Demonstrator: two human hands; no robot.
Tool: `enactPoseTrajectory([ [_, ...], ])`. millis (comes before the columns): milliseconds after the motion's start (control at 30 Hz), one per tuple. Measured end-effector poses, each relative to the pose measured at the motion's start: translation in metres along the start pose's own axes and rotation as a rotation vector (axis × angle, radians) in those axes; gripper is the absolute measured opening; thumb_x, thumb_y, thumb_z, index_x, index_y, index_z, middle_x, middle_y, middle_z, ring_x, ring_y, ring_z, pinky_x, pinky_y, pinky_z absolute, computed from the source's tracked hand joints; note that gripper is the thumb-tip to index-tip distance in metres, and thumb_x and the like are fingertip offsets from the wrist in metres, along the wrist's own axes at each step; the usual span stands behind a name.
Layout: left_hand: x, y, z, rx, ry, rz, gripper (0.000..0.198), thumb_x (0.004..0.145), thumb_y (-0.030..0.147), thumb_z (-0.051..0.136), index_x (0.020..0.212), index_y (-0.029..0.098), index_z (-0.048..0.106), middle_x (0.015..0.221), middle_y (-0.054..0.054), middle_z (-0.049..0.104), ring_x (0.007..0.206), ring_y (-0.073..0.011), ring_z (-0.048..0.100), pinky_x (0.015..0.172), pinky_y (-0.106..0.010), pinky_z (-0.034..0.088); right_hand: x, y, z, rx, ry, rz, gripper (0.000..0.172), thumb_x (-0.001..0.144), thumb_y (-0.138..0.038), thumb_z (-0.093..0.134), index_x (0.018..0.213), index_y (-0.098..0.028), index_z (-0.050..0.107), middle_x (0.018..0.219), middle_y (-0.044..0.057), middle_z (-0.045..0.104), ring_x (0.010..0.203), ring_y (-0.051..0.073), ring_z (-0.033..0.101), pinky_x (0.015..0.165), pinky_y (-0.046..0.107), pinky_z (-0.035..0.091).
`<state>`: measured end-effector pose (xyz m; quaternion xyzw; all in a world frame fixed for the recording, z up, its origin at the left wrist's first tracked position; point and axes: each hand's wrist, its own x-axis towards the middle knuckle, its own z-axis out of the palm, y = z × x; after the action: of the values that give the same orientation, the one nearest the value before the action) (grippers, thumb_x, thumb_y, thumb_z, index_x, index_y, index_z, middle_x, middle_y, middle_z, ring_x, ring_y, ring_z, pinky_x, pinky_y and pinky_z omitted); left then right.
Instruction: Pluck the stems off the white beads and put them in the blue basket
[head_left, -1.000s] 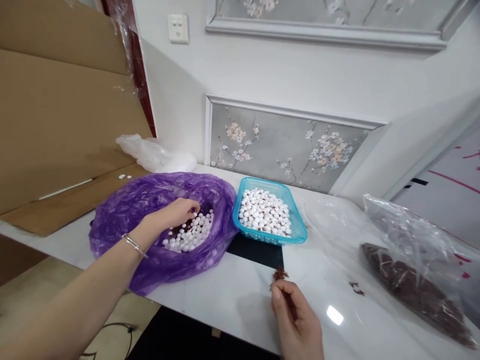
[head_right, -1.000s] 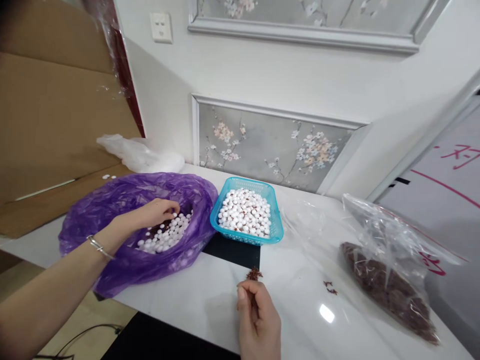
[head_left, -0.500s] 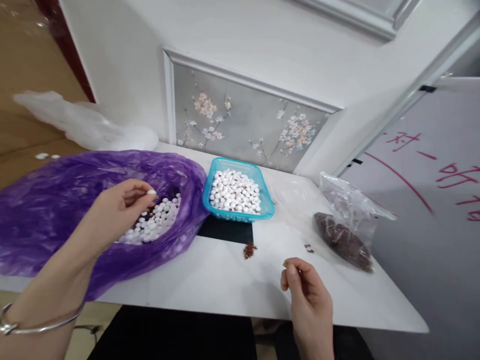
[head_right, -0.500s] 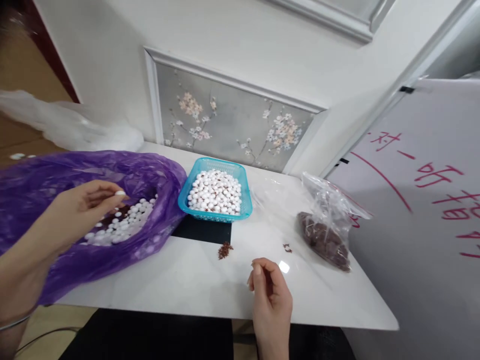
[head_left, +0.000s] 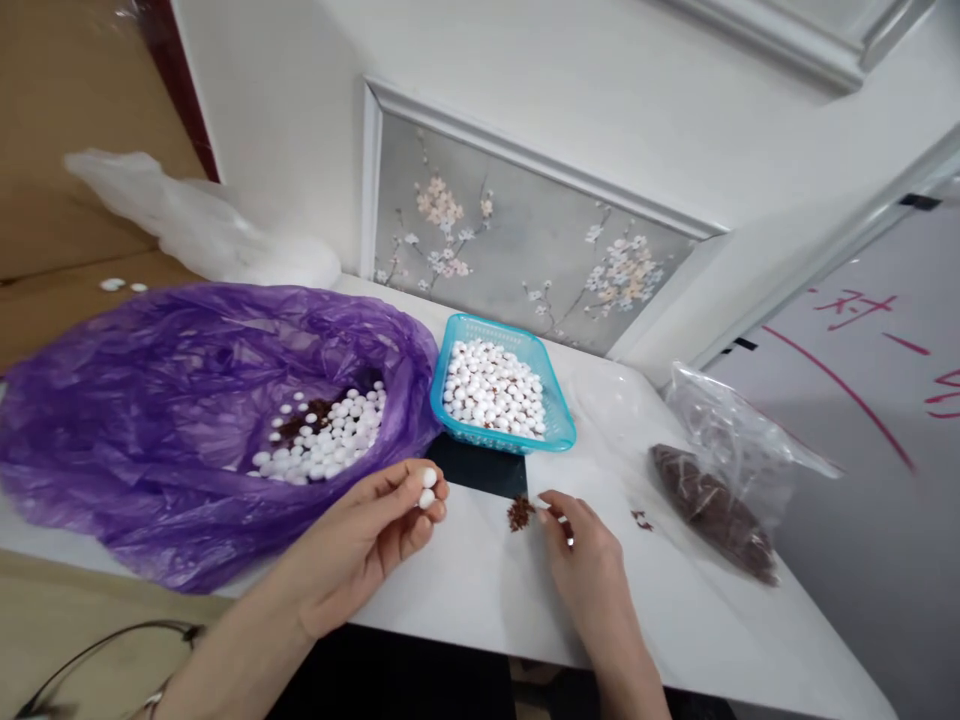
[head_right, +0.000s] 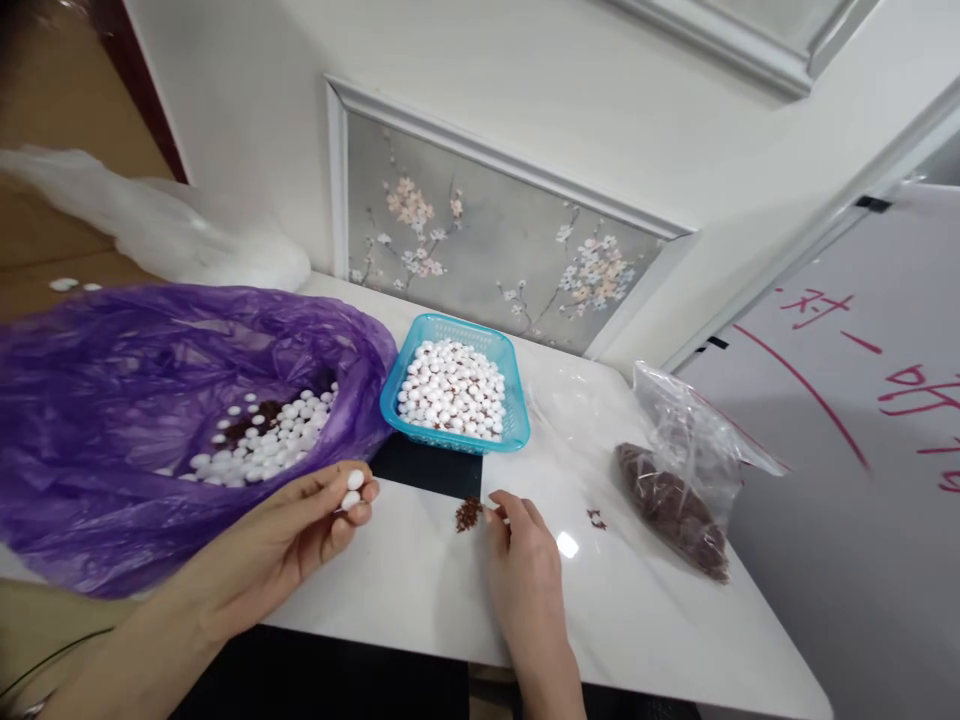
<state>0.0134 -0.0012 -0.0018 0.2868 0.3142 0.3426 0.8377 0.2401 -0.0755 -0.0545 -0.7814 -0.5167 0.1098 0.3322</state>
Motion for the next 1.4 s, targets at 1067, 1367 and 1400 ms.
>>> enactPoseTrajectory([
  [1067,0.009,-0.036,0.009,0.063,-0.013,-0.070,0.012,0.077,0.022,0.071,0.088,0.019,0.072,0.093,-0.003,0.070,0.082,-0.0096,0.063,0.078,-0.016,0.051,-0.017,-0.015,0.001,0.505,-0.033,0.124,0.019,0.086,-0.032,0.055,0.098,-0.020,0.063,0.089,0.005,0.068,0.080,0.018,0.063,0.077,0.031,0.051],
  [1367,0.013,-0.040,0.008,-0.035,0.046,-0.097,0.014,0.074,0.019,0.075,0.088,0.017,0.074,0.082,-0.001,0.070,0.072,-0.0077,0.063,0.070,-0.014,0.053,-0.029,-0.042,0.000,0.835,-0.113,0.097,0.006,0.082,-0.025,0.065,0.078,-0.021,0.066,0.087,0.001,0.065,0.079,0.014,0.061,0.073,0.025,0.050],
  [1400,0.013,-0.040,0.008,-0.047,0.049,-0.097,0.015,0.073,0.019,0.075,0.088,0.017,0.074,0.080,0.000,0.069,0.071,-0.0074,0.063,0.069,-0.014,0.054,-0.032,-0.048,-0.001,0.850,-0.141,0.087,0.006,0.082,-0.025,0.065,0.077,-0.021,0.066,0.081,0.000,0.063,0.076,0.013,0.060,0.070,0.024,0.049],
])
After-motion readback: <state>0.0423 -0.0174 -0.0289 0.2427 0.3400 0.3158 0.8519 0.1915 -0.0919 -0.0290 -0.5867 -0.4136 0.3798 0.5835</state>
